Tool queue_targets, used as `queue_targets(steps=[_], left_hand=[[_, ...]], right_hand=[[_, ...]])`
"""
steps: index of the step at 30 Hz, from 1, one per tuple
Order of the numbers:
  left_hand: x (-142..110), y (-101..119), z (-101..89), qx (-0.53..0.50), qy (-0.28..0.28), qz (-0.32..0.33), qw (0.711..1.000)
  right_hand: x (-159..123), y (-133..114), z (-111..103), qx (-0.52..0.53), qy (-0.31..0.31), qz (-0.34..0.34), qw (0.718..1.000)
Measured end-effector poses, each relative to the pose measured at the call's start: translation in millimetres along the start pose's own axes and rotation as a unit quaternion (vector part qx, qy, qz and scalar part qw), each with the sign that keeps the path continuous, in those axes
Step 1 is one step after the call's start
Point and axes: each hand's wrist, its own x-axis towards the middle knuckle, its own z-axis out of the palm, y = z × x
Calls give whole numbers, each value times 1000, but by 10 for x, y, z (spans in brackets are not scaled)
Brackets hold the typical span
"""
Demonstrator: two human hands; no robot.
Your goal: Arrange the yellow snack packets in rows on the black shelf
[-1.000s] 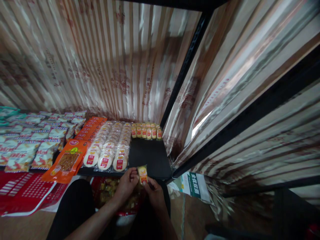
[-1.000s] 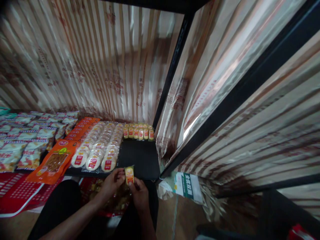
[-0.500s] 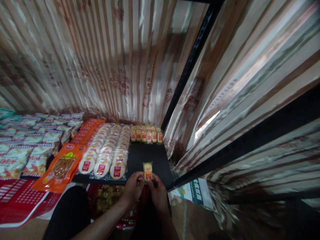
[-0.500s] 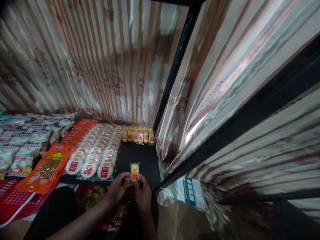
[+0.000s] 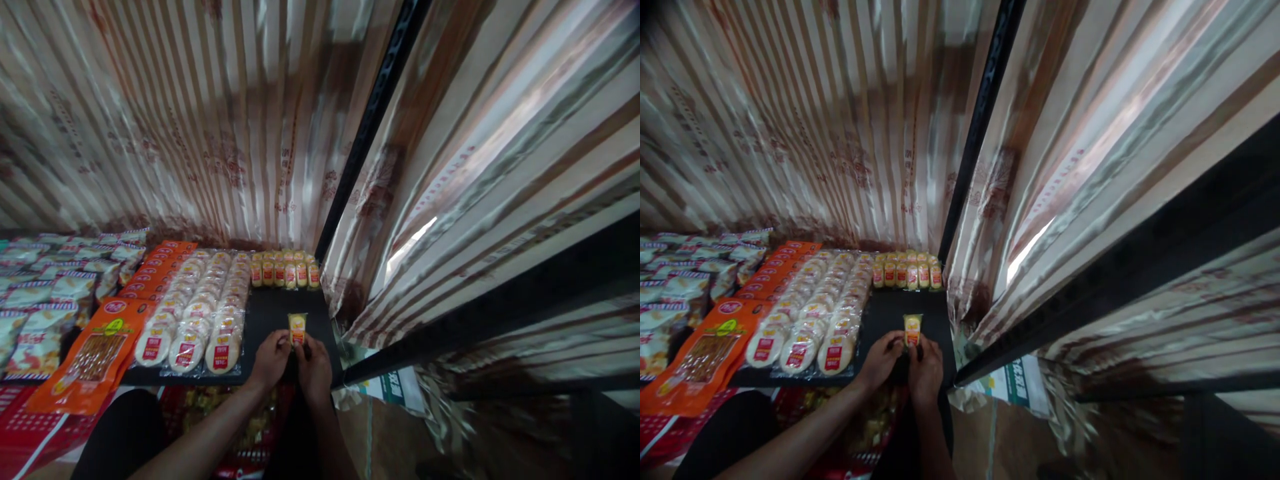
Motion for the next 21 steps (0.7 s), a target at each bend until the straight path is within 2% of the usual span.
queue_targets(steps=[4, 10, 21], left_hand=[[127, 3, 70, 0, -9, -9, 1000], [322, -20, 187, -10, 8, -20, 1000], [734, 140, 342, 65, 15, -3, 998]], right_hand=[[93, 8, 30, -4, 14, 8, 1000], [250, 93, 130, 37, 63, -3, 997], [565, 106, 228, 139, 74, 9, 987]])
